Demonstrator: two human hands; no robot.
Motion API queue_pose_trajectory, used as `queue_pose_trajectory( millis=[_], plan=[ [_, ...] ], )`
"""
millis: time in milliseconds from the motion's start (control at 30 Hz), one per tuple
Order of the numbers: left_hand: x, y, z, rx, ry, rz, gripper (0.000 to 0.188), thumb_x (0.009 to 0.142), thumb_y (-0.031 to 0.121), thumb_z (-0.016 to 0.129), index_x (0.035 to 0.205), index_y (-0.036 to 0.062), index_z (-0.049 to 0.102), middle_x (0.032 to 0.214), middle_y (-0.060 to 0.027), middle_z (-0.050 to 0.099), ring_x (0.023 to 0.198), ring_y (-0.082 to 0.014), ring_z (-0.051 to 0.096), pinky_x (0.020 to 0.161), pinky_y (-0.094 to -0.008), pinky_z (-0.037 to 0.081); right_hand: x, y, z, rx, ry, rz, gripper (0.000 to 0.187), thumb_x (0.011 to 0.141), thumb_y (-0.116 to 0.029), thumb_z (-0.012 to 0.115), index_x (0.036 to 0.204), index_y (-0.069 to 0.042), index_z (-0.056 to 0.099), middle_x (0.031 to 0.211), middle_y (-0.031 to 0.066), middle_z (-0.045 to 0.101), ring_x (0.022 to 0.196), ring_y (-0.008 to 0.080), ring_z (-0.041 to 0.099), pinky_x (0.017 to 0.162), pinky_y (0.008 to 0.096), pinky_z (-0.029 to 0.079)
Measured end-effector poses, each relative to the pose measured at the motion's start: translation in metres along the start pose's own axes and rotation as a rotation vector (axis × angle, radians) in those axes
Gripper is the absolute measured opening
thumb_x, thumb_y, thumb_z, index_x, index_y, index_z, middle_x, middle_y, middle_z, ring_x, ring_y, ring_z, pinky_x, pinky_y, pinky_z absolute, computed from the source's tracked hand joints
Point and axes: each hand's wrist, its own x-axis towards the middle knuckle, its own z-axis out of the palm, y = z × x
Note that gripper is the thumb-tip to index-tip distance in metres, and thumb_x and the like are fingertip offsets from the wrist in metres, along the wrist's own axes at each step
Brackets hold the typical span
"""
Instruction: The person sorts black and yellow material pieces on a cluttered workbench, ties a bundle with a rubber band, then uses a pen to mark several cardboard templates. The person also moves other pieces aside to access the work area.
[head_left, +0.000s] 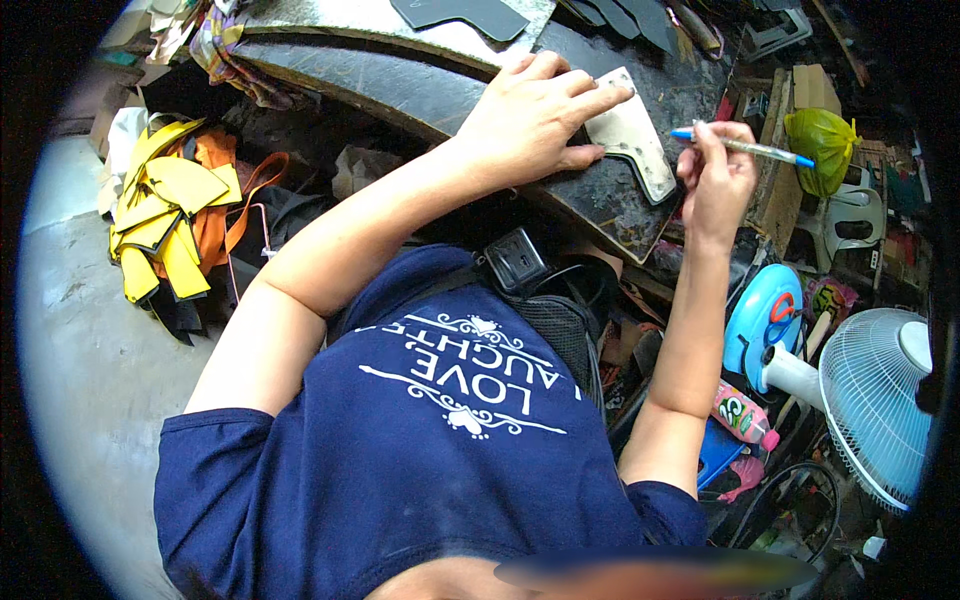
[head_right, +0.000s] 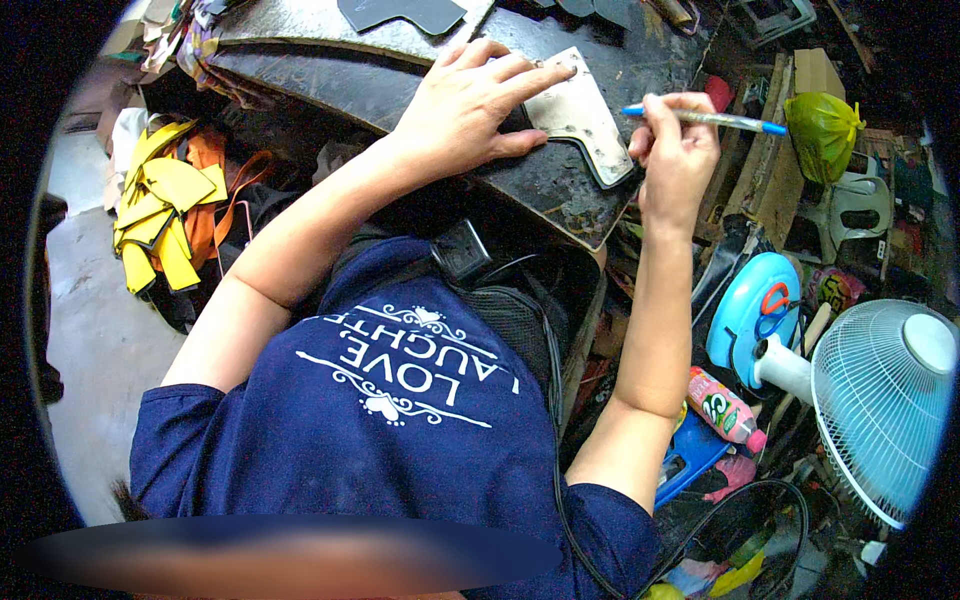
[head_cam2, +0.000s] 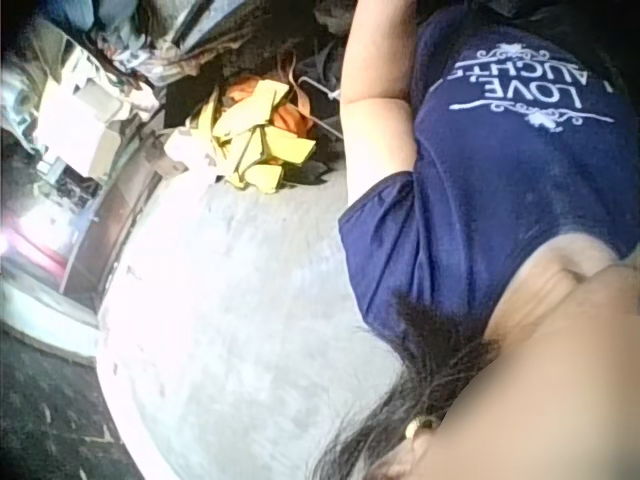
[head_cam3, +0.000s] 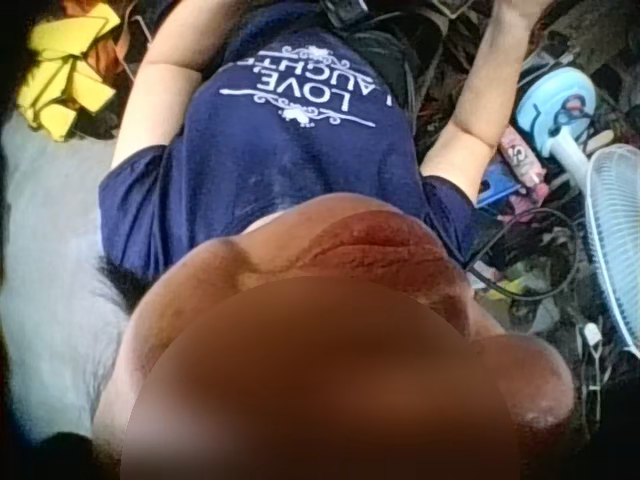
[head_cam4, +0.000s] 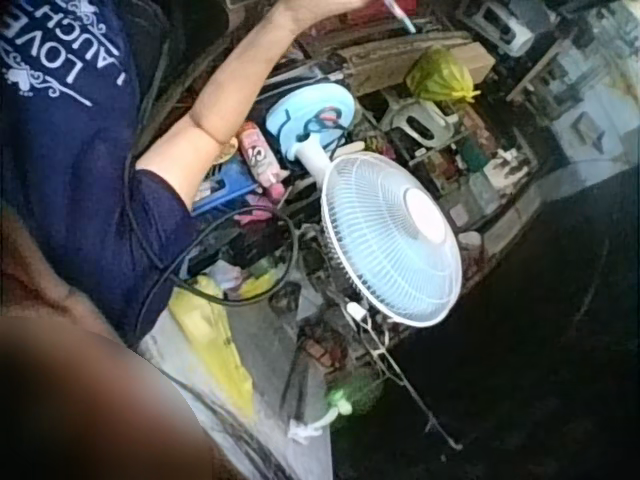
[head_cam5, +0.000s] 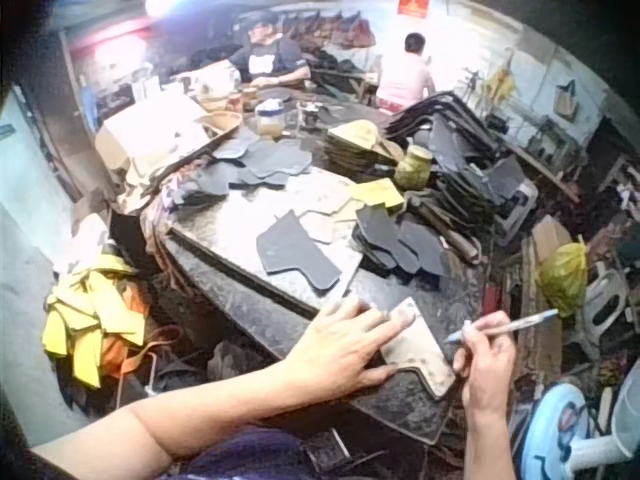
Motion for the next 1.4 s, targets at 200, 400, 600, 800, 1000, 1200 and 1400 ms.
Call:
queue_pose_trajectory(
  millis=[200,400,600,800,1000,1200,1400],
  plan=[
    [0.000,-0.001,0.000,0.035,-0.041,0.012,0.046,0.075,0.038,0.073,0.120,0.0290,0.066,0.117,-0.0017,0.060,0.117,-0.0256,0.050,0.103,-0.0469,0.036,-0.024,0.017,0.001,0.060,0.012,-0.036,0.009,0.092,-0.004,0.061,0.090,-0.007,0.053,0.071,0.0038,0.061,0.050,0.0073,0.053,0.044,0.0198,0.037],
    [0.000,-0.003,0.001,0.016,-0.032,0.021,0.046,0.075,0.039,0.072,0.120,0.0282,0.066,0.117,-0.0030,0.061,0.116,-0.0260,0.050,0.108,-0.0489,0.032,-0.029,0.013,0.003,0.149,0.044,-0.067,0.008,0.091,-0.002,0.060,0.090,-0.006,0.054,0.074,0.0066,0.063,0.052,0.0078,0.053,0.046,0.0202,0.040],
    [0.001,-0.004,0.000,0.007,-0.047,0.029,0.047,0.074,0.037,0.071,0.120,0.0265,0.067,0.117,-0.0051,0.060,0.115,-0.0270,0.050,0.109,-0.0511,0.030,-0.043,0.015,0.015,-0.149,-0.061,-0.125,0.009,0.090,-0.002,0.064,0.089,-0.005,0.056,0.075,0.0015,0.057,0.056,0.0058,0.050,0.050,0.0202,0.040],
    [0.000,-0.004,0.000,0.003,-0.066,0.040,0.047,0.076,0.032,0.064,0.122,0.0222,0.065,0.119,-0.0074,0.059,0.116,-0.0285,0.049,0.109,-0.0521,0.029,-0.036,0.010,0.015,-0.196,-0.098,-0.167,0.008,0.089,0.001,0.064,0.086,-0.004,0.058,0.079,0.0018,0.059,0.059,0.0076,0.050,0.055,0.0206,0.040],
    [-0.002,-0.003,-0.001,0.048,0.068,0.081,0.038,0.075,0.030,0.065,0.112,0.0203,0.070,0.101,-0.0049,0.060,0.105,-0.0253,0.053,0.096,-0.0412,0.037,-0.040,0.008,0.025,-0.444,-0.247,-0.401,0.007,0.089,0.000,0.066,0.087,-0.005,0.060,0.079,0.0015,0.061,0.062,0.0076,0.052,0.057,0.0213,0.041],
    [-0.003,-0.001,-0.002,0.035,0.053,0.064,0.037,0.075,0.030,0.065,0.111,0.0207,0.070,0.102,-0.0047,0.060,0.105,-0.0253,0.053,0.095,-0.0409,0.038,-0.039,0.007,0.027,-0.028,-0.152,-0.063,0.008,0.090,-0.001,0.064,0.088,-0.005,0.058,0.075,0.0009,0.057,0.056,0.0055,0.049,0.049,0.0190,0.038],
    [-0.002,-0.001,-0.001,0.054,0.091,0.084,0.038,0.075,0.031,0.065,0.111,0.0204,0.070,0.100,-0.0047,0.060,0.104,-0.0256,0.053,0.094,-0.0410,0.038,-0.042,0.008,0.025,-0.063,-0.153,-0.104,0.006,0.089,0.001,0.065,0.090,-0.003,0.060,0.077,0.0010,0.058,0.058,0.0057,0.051,0.051,0.0200,0.041]
  ],
)
